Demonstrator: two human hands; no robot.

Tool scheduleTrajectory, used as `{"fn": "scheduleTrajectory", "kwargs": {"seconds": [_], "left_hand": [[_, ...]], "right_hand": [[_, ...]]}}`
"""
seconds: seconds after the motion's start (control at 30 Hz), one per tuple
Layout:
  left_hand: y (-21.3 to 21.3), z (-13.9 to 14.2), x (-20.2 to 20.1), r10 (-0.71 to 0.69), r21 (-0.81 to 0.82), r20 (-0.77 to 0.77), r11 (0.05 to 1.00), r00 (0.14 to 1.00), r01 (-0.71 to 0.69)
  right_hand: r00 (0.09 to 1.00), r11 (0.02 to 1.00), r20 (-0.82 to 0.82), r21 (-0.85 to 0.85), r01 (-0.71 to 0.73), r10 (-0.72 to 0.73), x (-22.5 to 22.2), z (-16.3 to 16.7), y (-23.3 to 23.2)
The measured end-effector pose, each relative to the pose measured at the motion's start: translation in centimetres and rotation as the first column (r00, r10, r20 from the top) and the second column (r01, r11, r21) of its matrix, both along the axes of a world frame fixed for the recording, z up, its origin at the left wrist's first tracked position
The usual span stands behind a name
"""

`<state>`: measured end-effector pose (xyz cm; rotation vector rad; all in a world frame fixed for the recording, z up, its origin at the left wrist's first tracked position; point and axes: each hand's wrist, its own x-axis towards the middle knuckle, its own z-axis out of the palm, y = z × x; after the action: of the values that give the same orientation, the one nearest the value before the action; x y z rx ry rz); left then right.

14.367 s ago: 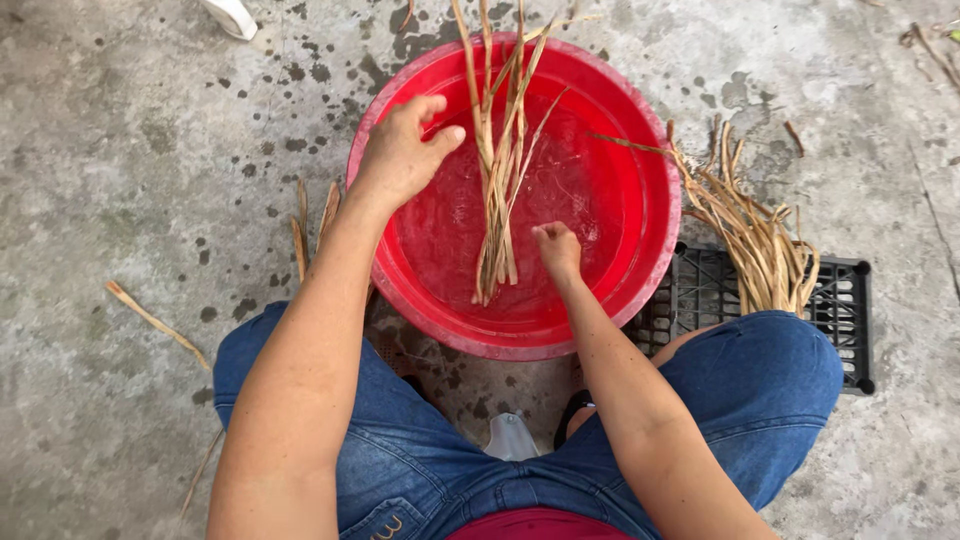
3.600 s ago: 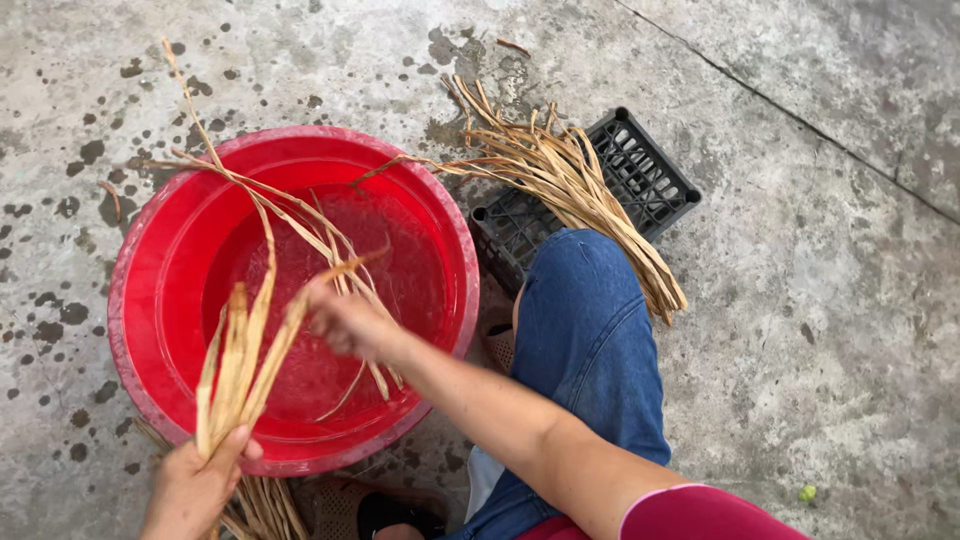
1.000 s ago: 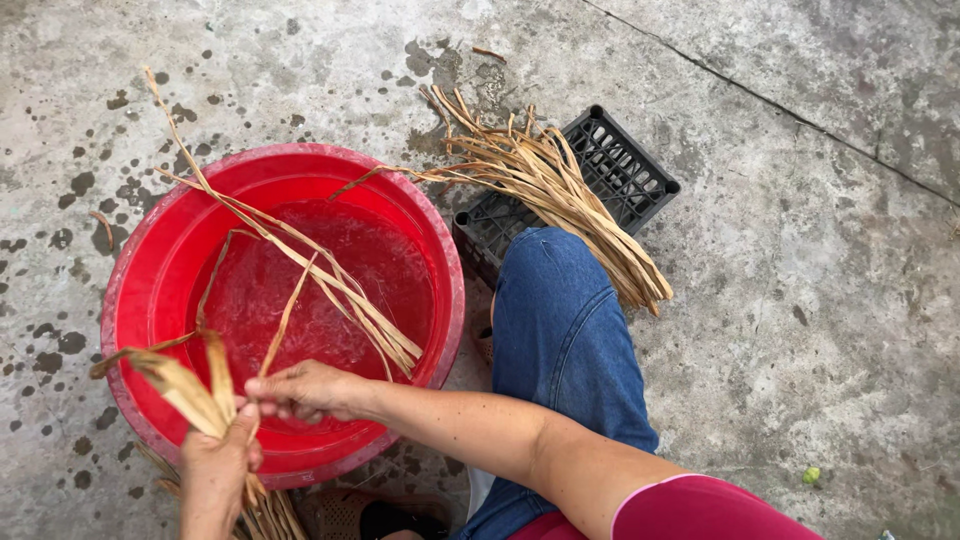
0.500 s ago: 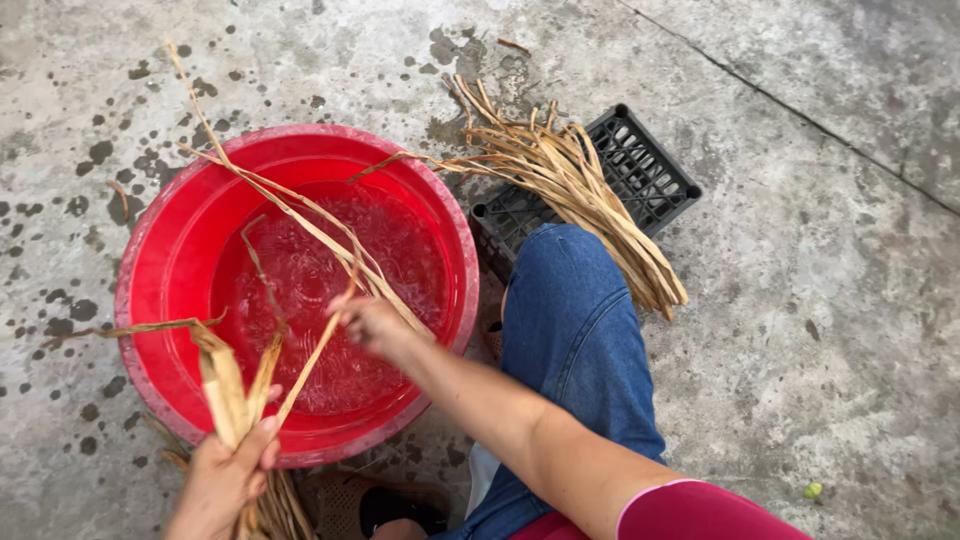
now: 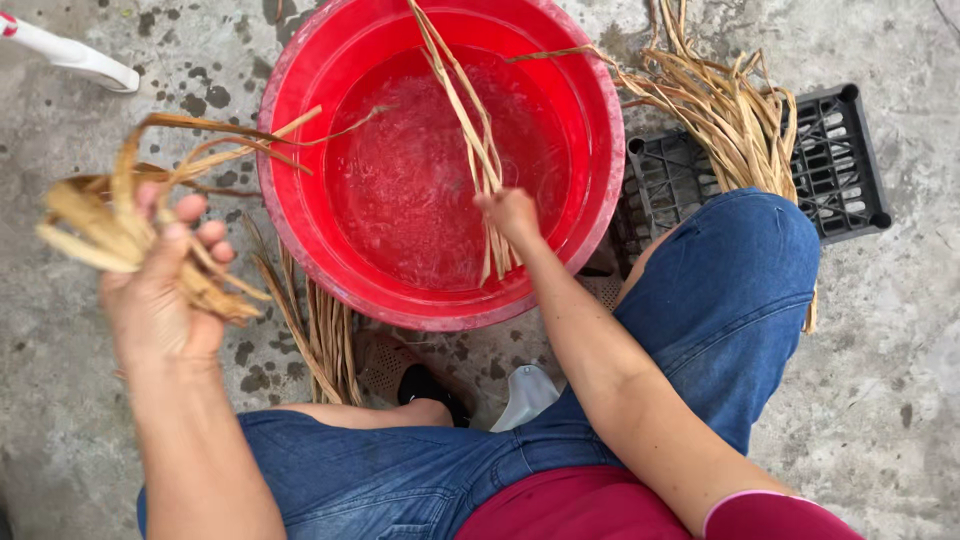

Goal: The person sits on the ground beside a red basin of water and soaks dried palm leaf strips, dipping and swishing them in the water by hand, then gathers the wetted strips and sets them aside while taking more dry strips from a pile on the ground.

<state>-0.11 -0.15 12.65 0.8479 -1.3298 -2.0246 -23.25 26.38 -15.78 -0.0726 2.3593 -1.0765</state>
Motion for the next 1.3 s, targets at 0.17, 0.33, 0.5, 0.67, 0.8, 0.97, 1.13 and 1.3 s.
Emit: {"fn": "scheduleTrajectory", "kwargs": {"seconds": [0.17,0.33,0.5,0.67,0.8,0.97,1.13,1.3], "left_hand": [[1.9,-2.2,-2.3,-0.081,0.165,0.096,0.984,0.992,0.064],[3.8,-4.7,-3.1,-0.215,0.241,0.243,0.958,0.946,0.156],[4.4,-8.6,-3.0,-0.472,0.307,0.49,0.88,0.733,0.362],[4.6,-13.2,-4.7,-0.447,0.081,0.476,0.88,0.757,0.469],[4.4,-15.0,-5.9,-0.197,-0.295,0.823,0.654,0.534,0.696],[6.0,-16.1,-7.1,-0.04,-0.331,0.922,0.435,0.385,0.837],[7.0,-15.0,-6.6,0.018,-0.54,0.811,0.407,0.585,0.737],[7.1,-13.2,-6.4,-0.17,-0.404,0.793,0.572,0.585,0.714]], "right_hand": [[0.95,0.868,0.002,0.406,-0.286,0.312,2.4,0.7,-1.3],[0.986,0.939,-0.058,0.318,-0.13,0.156,1.8,-0.5,-0.9],[0.395,0.305,0.03,0.579,-0.756,0.918,1.9,-1.3,-1.2],[0.998,0.954,-0.012,-0.294,0.055,-0.061,3.1,2.7,-3.2],[0.997,0.879,-0.052,-0.471,-0.078,0.06,6.5,7.2,-5.1],[0.994,0.737,-0.105,-0.673,-0.058,-0.017,7.4,10.8,-5.5],[1.0,0.879,0.027,-0.476,0.018,-0.006,6.6,11.1,-4.5],[0.921,0.807,0.37,-0.577,0.126,0.12,6.5,8.3,-5.1]]}}
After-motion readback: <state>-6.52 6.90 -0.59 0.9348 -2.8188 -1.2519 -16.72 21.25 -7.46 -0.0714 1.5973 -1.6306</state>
